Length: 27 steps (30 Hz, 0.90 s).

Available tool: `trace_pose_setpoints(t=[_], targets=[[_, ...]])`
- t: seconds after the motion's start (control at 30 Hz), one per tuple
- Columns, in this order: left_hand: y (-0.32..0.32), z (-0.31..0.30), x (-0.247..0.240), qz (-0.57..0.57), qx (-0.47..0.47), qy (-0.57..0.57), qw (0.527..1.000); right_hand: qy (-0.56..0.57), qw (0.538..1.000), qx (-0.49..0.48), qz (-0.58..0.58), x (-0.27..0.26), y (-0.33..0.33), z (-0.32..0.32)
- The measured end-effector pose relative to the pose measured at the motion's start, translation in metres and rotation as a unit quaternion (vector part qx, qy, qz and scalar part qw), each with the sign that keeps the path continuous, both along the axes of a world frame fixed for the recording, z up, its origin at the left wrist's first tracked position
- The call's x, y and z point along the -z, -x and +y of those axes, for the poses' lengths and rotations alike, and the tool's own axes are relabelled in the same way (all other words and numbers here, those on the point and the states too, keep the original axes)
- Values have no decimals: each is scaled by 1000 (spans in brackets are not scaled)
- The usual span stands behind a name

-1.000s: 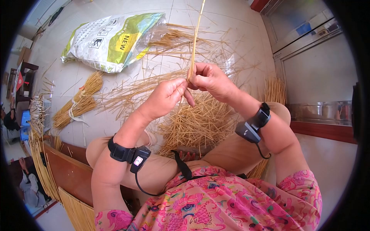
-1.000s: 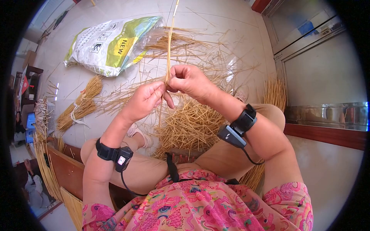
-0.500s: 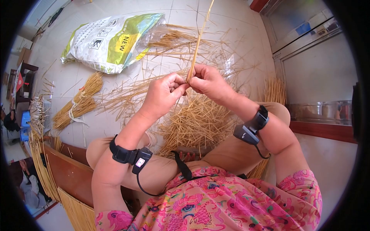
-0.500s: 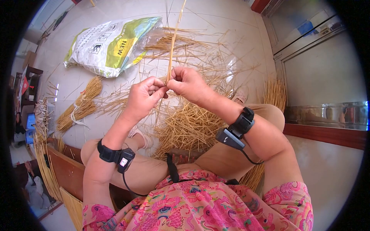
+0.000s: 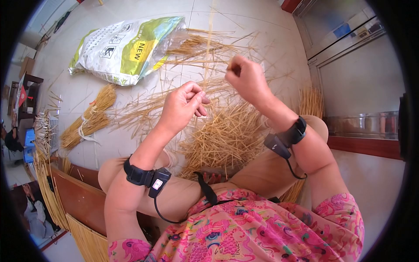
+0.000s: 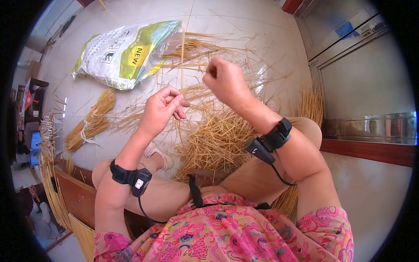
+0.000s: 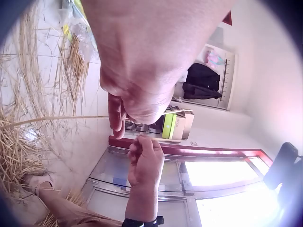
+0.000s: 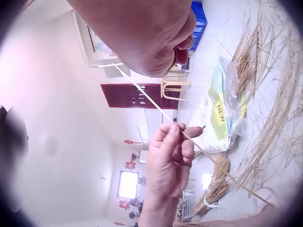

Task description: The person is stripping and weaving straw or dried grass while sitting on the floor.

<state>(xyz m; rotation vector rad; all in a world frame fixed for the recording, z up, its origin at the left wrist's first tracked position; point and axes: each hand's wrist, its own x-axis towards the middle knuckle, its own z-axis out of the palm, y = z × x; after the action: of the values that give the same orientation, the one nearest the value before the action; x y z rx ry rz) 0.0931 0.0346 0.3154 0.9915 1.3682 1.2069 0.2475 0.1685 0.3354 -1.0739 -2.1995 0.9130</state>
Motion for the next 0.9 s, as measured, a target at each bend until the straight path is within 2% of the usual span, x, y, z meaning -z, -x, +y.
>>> trace_pose_setpoints(t=[0.07,0.17,0.2,0.23,0.3,0.4,0.47,0.5,0.53,0.6,0.7,0.83,0.9], targets=[[0,1,4,11,-32,1,999,-23,999,45,19,-8,-4,9],[4,2,6,33,-94,-14,995,-110,989,-37,-95,-9,-17,23],[6,3,5,40,-104,-16,994,-82,963,-72,-246,-11,-21,22],[8,3,5,47,-114,-17,992,-77,931,-126,-333,-6,-26,20],[11,3,4,60,-122,-9,991,-62,836,-227,-495,16,-36,17],[9,3,4,74,-109,5,991,-123,873,-228,-413,32,-38,14],[5,1,2,75,-90,11,993,-35,964,-164,-208,8,-23,13],[2,1,3,70,-76,12,995,9,987,-127,-100,-4,-16,14],[0,0,4,65,-62,14,996,75,990,-116,-28,-11,-13,15],[-3,0,6,60,-33,19,998,203,968,-92,118,-20,-9,19],[-6,-3,7,61,8,30,998,271,929,-59,245,-24,-6,21],[-9,-5,7,88,27,30,995,301,896,-51,324,-19,-9,26],[-9,-5,8,112,27,30,993,308,893,-58,322,-20,-11,26]])
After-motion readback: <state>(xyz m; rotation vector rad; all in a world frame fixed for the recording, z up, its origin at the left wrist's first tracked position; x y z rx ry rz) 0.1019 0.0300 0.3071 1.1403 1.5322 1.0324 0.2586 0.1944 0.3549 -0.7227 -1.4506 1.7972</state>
